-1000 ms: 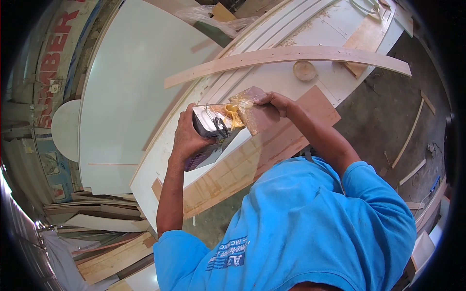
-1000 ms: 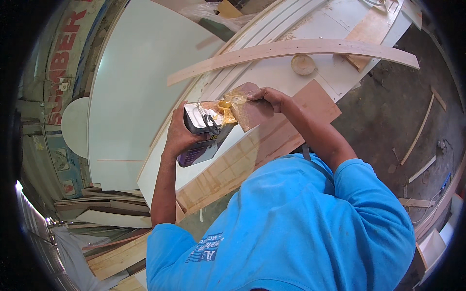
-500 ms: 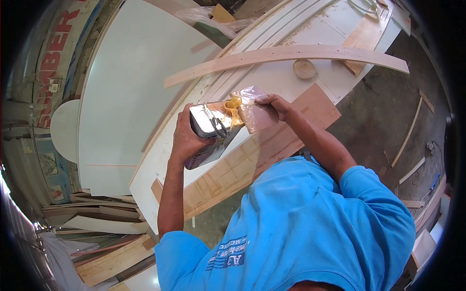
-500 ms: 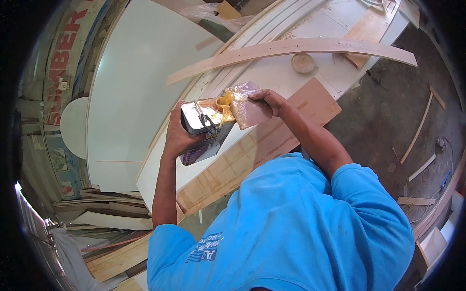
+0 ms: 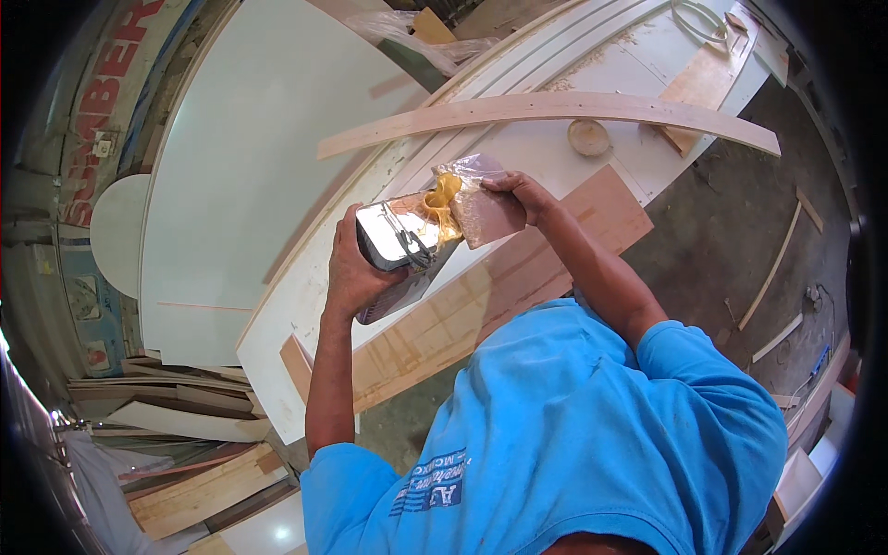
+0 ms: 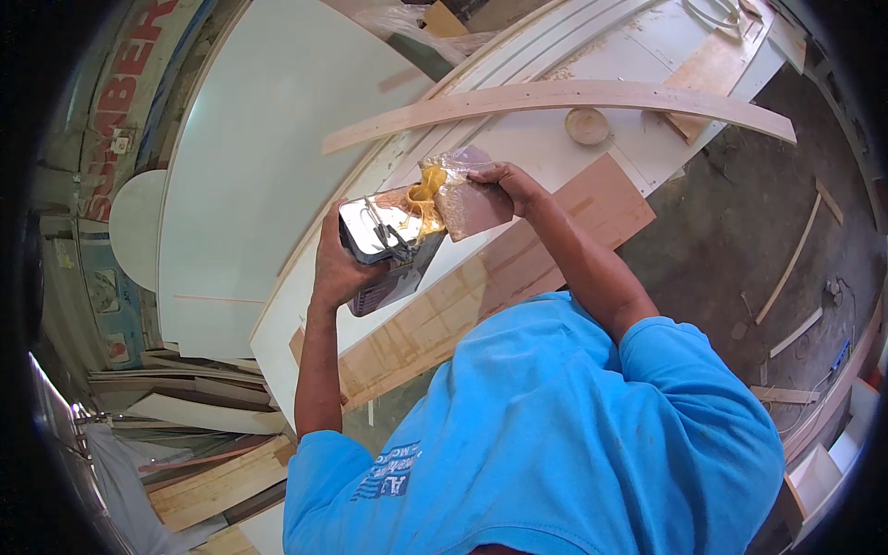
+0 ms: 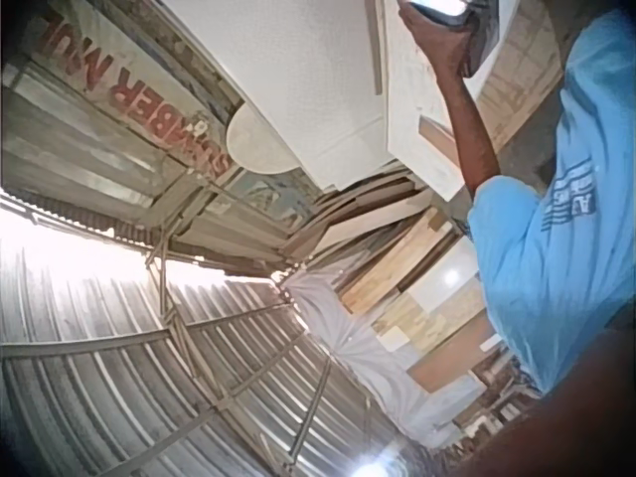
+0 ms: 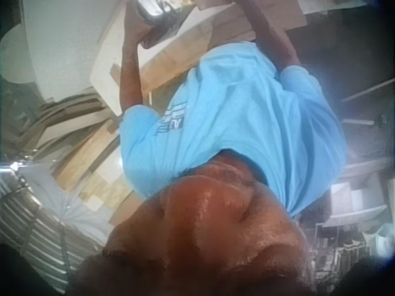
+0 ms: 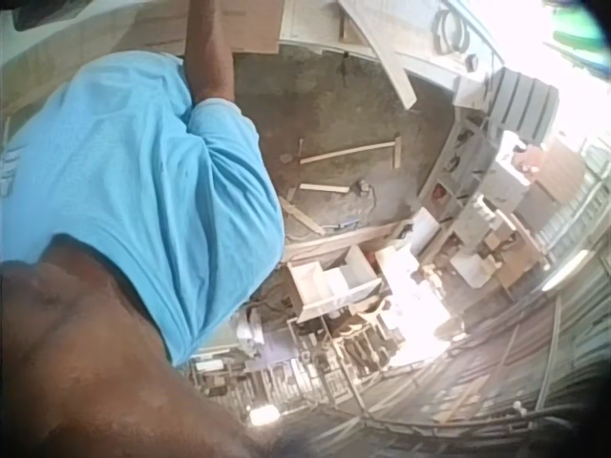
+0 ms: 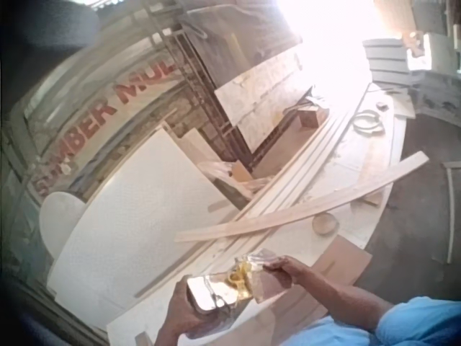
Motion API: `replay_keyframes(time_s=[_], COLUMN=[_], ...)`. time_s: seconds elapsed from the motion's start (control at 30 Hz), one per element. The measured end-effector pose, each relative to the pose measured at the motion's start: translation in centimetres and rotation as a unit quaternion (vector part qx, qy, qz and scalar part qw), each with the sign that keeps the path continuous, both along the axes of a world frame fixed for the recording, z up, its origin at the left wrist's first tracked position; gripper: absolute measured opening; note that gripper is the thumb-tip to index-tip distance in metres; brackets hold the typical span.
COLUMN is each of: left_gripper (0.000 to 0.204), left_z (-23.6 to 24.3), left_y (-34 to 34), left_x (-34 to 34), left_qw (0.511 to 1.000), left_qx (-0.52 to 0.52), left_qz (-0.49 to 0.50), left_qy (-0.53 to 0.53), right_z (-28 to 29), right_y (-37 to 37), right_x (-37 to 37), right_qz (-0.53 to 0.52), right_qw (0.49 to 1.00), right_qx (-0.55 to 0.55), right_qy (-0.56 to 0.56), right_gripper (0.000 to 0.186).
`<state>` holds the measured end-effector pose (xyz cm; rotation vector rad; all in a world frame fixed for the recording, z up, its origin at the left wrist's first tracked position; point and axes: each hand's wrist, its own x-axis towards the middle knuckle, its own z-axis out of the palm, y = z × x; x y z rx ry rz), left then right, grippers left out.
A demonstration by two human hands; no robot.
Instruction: The person applies a substance from a metal can to a wood panel, rubs it with a sanding block, and then uses an angle grinder with a sanding disc and a power planer on various wood components.
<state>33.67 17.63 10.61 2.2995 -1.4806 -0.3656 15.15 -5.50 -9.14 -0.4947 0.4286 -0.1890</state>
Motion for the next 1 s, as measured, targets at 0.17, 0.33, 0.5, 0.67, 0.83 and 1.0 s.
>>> replay_keyframes(time_s=[0.17,0.33,0.5,0.67,0.83,1.0], left_gripper=[0.119,0.118,0.118,0.116,0.115,0.110], left_z=[0.3,-0.2,-0.8,-1.6,-2.5,-4.6], left_y=[0.8,1.5,2.0,2.4,2.2,2.9], left_x=[0.4,0.8,1.1,1.4,1.0,1.8], left_qw=[0.999,0.998,0.993,0.992,0.985,0.955], left_qx=[-0.023,-0.020,-0.039,-0.087,-0.120,-0.209], left_qz=[-0.015,-0.030,-0.002,-0.008,0.005,0.045], left_qy=[0.019,0.050,0.108,0.093,0.122,0.206], right_z=[0.4,1.7,4.0,6.9,12.7,13.8], right_y=[-0.7,-2.0,-3.4,-6.0,-9.4,-8.1], right_x=[0.7,1.1,2.4,2.9,4.0,4.9], right_qz=[0.030,0.064,0.080,-0.007,-0.078,-0.118], right_qw=[0.999,0.994,0.980,0.965,0.946,0.935], right_qx=[-0.007,-0.065,-0.171,-0.259,-0.298,-0.309], right_qy=[-0.012,-0.059,-0.057,-0.050,-0.102,-0.128], right_gripper=[0.032,0.035,0.040,0.040,0.041,0.044])
